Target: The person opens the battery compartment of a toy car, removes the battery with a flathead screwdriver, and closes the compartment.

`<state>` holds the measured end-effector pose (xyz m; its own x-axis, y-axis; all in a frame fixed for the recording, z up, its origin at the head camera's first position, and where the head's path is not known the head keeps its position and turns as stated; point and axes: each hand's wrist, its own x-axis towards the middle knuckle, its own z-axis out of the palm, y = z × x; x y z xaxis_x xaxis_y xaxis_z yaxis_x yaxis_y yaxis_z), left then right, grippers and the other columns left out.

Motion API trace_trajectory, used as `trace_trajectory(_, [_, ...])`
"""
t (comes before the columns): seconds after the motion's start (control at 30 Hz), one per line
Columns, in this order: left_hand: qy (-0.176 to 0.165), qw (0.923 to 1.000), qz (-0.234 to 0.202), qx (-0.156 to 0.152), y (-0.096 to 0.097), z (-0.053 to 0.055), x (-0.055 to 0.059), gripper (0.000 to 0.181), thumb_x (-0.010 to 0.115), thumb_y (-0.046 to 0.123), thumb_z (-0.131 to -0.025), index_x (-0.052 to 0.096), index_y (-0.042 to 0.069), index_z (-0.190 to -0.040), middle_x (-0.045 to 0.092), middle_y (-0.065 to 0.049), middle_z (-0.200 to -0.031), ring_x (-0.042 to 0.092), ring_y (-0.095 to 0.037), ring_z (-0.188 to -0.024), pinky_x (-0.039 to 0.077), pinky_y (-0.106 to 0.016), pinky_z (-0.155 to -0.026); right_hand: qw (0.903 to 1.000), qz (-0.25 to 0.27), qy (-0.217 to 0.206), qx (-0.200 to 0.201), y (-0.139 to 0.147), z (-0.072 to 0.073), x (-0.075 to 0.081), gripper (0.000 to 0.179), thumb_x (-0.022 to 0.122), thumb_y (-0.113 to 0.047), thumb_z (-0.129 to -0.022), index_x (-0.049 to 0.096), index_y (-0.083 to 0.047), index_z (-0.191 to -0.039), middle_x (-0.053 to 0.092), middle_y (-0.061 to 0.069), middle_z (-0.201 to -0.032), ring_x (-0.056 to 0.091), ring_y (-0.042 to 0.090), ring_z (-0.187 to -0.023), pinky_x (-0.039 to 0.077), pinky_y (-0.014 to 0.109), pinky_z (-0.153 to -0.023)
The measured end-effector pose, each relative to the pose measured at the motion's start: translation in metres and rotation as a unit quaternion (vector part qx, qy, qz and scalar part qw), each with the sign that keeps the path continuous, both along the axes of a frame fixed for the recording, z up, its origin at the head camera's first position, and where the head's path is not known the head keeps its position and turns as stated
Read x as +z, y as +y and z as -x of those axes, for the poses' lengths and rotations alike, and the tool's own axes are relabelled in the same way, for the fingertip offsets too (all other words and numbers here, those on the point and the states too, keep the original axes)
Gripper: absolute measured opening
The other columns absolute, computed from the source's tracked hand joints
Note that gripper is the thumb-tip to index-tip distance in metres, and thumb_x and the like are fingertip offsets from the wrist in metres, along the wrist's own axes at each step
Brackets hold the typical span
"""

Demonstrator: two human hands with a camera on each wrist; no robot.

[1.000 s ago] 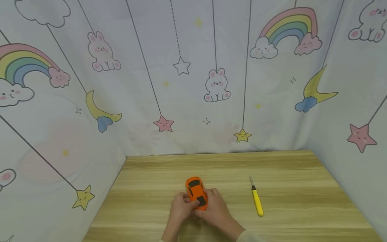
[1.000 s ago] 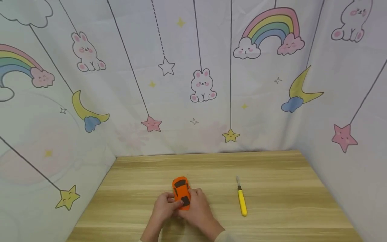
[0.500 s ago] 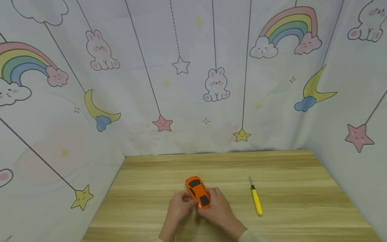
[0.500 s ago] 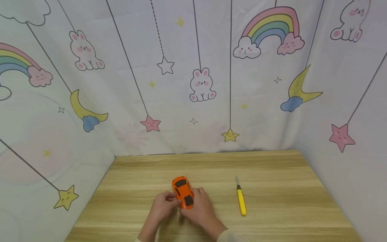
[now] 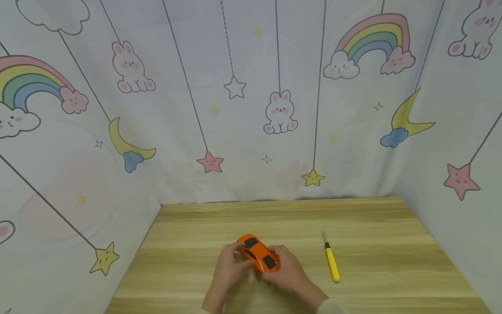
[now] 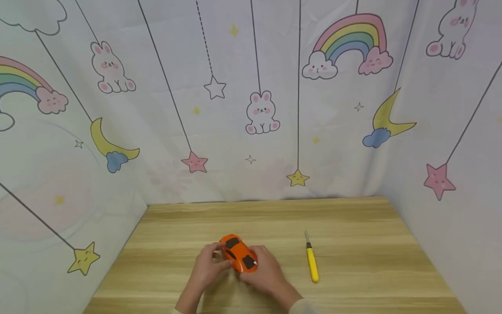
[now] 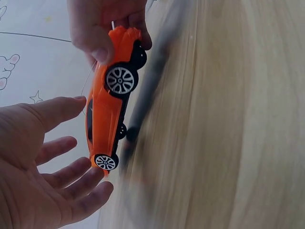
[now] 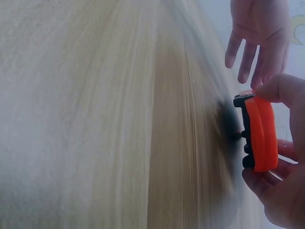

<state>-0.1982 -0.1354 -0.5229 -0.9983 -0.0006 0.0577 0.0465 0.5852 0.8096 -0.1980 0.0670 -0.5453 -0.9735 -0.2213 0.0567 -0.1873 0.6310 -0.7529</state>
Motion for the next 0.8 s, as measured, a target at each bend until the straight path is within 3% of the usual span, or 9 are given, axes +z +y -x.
trace_trajectory(0.23, [0.030,0.9991,0.027,-0.011,-0.004,0.005,-0.006,0.072,0.092,0.021,-0.073,0.062,0.002,-0.136,0.055,-0.025,-0.142,0.053,-0.047,-0.131,0.040,-0.063,-0.109,0.9994,0.022,-0.012,0.023,0.012,0.002,0.002,0.075,0.083,-0.032,-0.071,0.059,-0.011,-0.138,0.063,0.006,-0.135,0.059,0.017,-0.108,0.049,0.039,-0.090])
trace_trajectory(0.43, [0.019,0.9986,0.032,-0.037,-0.004,0.007,-0.011,0.075,0.092,0.022,-0.073,0.060,0.003,-0.138,0.047,-0.030,-0.148,0.045,-0.053,-0.136,0.035,-0.067,-0.110,0.9976,0.045,-0.037,0.037,0.020,0.004,0.001,0.076,0.083,-0.031,-0.072,0.056,-0.012,-0.141,0.062,0.007,-0.137,0.058,0.018,-0.110,0.048,0.039,-0.090])
trace_trajectory(0.8, [0.025,0.9984,0.037,-0.034,-0.006,0.010,-0.014,0.068,0.091,0.019,-0.074,0.063,0.005,-0.134,0.048,-0.029,-0.148,0.047,-0.053,-0.134,0.038,-0.068,-0.107,0.9932,0.077,-0.077,0.041,0.030,0.008,0.001,0.077,0.080,-0.035,-0.078,0.052,-0.014,-0.146,0.058,0.007,-0.144,0.057,0.019,-0.113,0.046,0.039,-0.093])
